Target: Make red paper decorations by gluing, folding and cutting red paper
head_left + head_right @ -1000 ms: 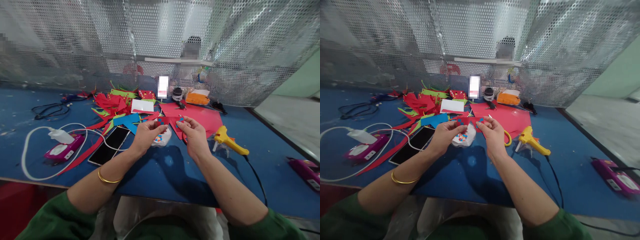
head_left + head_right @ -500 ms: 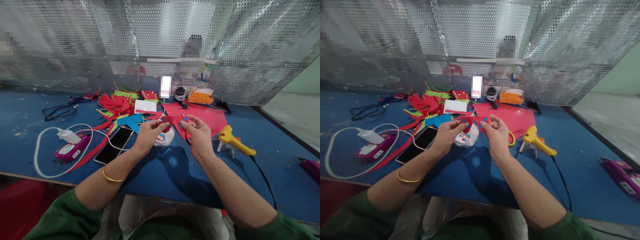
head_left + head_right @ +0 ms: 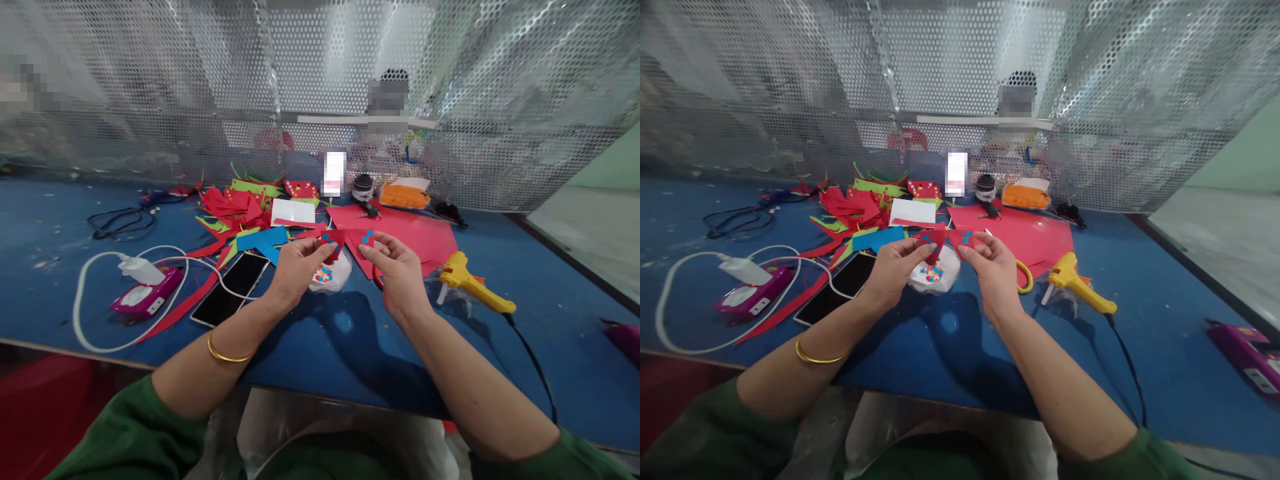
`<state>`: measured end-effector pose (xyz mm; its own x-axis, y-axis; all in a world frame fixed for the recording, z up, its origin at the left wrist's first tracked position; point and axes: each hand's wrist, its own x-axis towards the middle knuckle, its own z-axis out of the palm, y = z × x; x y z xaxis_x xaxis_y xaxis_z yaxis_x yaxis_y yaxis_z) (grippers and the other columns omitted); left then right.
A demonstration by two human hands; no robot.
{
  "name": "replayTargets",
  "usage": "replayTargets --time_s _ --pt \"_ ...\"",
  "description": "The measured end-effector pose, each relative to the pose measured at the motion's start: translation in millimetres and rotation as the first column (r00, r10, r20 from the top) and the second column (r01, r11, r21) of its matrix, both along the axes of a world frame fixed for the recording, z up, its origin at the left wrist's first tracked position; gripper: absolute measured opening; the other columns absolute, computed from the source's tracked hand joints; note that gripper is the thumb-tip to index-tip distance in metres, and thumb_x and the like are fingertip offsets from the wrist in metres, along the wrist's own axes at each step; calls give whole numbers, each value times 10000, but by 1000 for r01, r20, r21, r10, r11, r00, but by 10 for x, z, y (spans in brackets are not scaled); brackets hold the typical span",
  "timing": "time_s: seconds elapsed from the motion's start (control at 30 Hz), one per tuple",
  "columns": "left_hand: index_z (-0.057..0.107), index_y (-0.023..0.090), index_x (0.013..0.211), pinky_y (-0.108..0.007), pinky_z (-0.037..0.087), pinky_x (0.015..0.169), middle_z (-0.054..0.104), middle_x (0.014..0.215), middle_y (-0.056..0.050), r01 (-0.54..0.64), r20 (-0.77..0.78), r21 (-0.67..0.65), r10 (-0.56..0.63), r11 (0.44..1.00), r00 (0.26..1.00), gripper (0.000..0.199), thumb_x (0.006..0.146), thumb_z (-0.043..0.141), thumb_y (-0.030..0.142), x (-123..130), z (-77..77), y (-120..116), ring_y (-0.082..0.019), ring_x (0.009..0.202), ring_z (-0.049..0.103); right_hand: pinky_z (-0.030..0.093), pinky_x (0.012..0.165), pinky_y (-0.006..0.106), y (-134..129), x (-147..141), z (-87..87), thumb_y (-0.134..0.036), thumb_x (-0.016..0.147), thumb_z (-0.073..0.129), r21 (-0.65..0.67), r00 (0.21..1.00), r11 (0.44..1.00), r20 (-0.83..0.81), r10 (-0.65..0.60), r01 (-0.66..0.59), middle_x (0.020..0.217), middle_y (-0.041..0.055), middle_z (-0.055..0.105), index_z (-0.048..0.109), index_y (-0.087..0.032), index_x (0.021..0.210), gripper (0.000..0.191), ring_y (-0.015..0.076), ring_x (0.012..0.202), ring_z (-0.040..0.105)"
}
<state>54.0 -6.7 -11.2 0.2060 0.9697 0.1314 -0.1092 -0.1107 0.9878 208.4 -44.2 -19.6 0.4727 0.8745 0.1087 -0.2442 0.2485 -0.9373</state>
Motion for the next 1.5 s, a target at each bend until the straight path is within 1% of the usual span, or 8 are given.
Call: replayTargets --time_s 0.23,0.33,0.47,0.67,0.83,1.03,1.13,1.5 --pt "720 193 927 -310 543 697 716 840 -50 -153 23 104 151 983 988 245 796 749 398 -43 -36 94 -160 727 671 468 672 293 22 35 12 -319 510 886 2 999 999 -7 -47 47 637 -72 607 642 -206 928 497 125 636 585" --pt "707 209 1083 -342 537 850 732 1056 -73 -330 -27 459 384 825 923 273 832 735 314 -116 17 132 -193 933 686 452 645 281 22 40 26 -342 534 863 2 998 999 33 -45 45 626 -86 575 621 -208 968 515 114 616 556" --pt "754 258 1059 -397 451 1000 773 1067 -54 3 -354 765 418 644 837 188 878 709 279 -166 199 97 -232 1057 666 401 568 261 -19 -3 56 -364 576 837 -2 992 1000 121 17 -17 597 -106 526 611 -203 996 503 93 548 477" --pt "788 283 861 -389 447 923 799 837 -15 228 -656 605 316 763 685 87 855 708 252 -149 435 49 -215 819 706 460 614 306 -55 -70 63 -379 605 827 12 972 996 219 86 -91 633 -59 613 621 -188 1015 496 152 610 589" --pt "801 239 863 -304 494 731 798 831 -39 232 -747 394 163 889 644 152 844 667 307 -310 665 301 -198 784 716 489 855 411 -148 42 0 -436 768 748 46 899 999 438 -19 -1 1019 86 735 604 -199 1155 476 256 981 676" --pt "817 209 866 -294 505 748 795 838 -50 190 -800 407 248 893 547 163 773 688 246 -456 1047 1125 -197 795 712 481 802 350 -455 226 -233 -225 962 569 275 250 941 942 -223 -197 875 39 748 641 -187 1076 140 198 809 691" --pt "830 204 862 -297 505 765 788 789 -42 163 -835 416 305 895 457 176 718 729 210 -415 1191 1592 -215 804 709 475 842 336 -527 219 -306 -132 978 512 359 93 892 933 -347 -275 766 8 713 643 -169 1048 153 148 689 661" --pt "675 181 1161 -425 554 929 678 1207 -80 144 -940 317 291 937 178 292 941 660 373 -147 1145 2855 -241 1083 658 460 829 320 -419 164 -403 -64 974 404 394 77 874 918 -388 -284 632 -50 641 600 -190 968 234 106 545 602"
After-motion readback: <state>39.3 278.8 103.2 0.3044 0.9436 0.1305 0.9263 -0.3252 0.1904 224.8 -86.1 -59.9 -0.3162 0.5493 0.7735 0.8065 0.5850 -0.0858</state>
